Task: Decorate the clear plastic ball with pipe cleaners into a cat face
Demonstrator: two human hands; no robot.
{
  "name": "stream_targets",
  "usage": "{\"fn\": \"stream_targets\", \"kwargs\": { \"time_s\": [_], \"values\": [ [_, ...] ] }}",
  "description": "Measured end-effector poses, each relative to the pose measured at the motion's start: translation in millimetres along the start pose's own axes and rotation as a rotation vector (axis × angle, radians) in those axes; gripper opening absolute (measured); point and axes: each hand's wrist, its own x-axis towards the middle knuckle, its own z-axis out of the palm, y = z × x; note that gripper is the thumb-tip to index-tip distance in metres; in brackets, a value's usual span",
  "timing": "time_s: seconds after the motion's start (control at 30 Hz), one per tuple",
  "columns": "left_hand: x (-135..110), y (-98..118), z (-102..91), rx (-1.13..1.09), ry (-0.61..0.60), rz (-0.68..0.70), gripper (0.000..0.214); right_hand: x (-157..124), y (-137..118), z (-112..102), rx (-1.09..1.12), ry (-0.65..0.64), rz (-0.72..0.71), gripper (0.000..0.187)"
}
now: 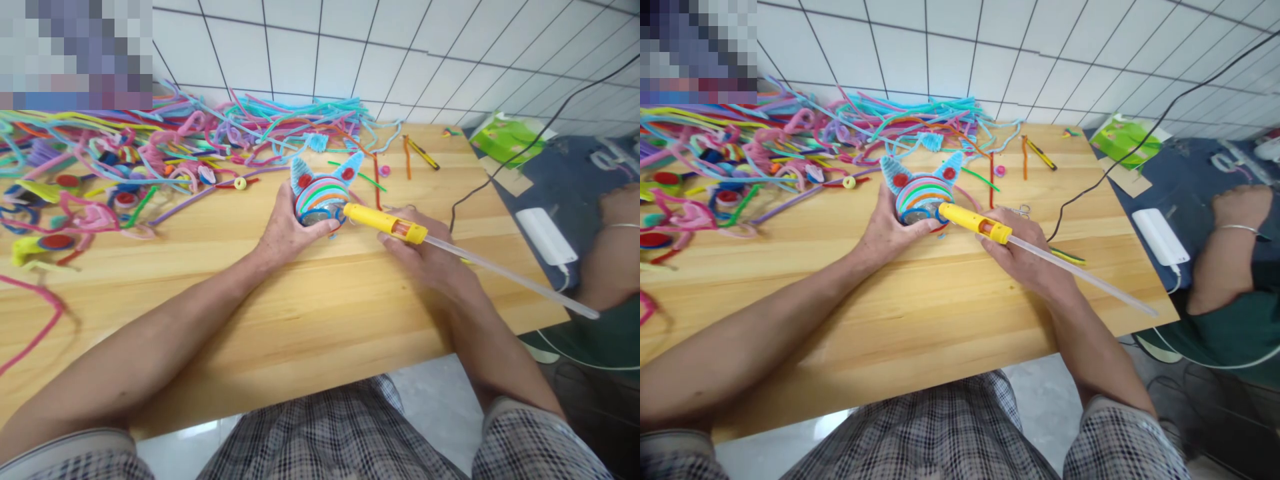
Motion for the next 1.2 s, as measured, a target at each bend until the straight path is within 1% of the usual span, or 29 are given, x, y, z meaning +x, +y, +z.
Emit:
{"fn": "stream_targets", "kwargs": {
  "time_s": [0.17, 0.27, 0.37, 0.47, 0.6, 0.73, 0.97, 1.2],
  "values": [
    [-0.5, 3.4, -0.4, -0.009, -0.011, -0.018, 0.104, 1.1, -3.1, 1.6, 0.009, -0.035, -0.003, 0.012],
    [-0.2, 3.5, -0.7, 0.011, 0.003, -0.02, 0.105, -0.2, -1.1, 2.0, -0.004, -0.017, 0.014, 0.01],
    [0.6, 1.8, -0.8, 0.027, 0.007, -0.012, 0.105, -1.9, 3.4, 1.2, -0.006, 0.011, -0.011, 0.007],
    [1.0, -0.5, -0.3, 0.018, 0.002, -0.008, 0.105, -2.4, 5.8, 0.2, -0.004, 0.01, -0.023, 0.008],
    [0.7, -2.0, 0.6, -0.005, 0.001, -0.015, 0.106, -1.6, 2.8, 0.3, -0.017, 0.009, 0.027, 0.006],
    [0.6, -1.1, 0.5, 0.008, 0.016, -0.013, 0.104, -1.1, 0.4, -0.9, -0.007, 0.018, 0.014, 0.006],
    [0.7, -2.6, 0.6, -0.004, 0.019, -0.01, 0.107, -2.5, 5.0, -6.6, -0.018, -0.015, 0.047, 0.008],
    [2.0, -0.4, -0.2, -0.02, 0.01, -0.007, 0.109, -1.2, -1.1, -6.2, 0.0, -0.027, 0.052, 0.004]
  ]
}}
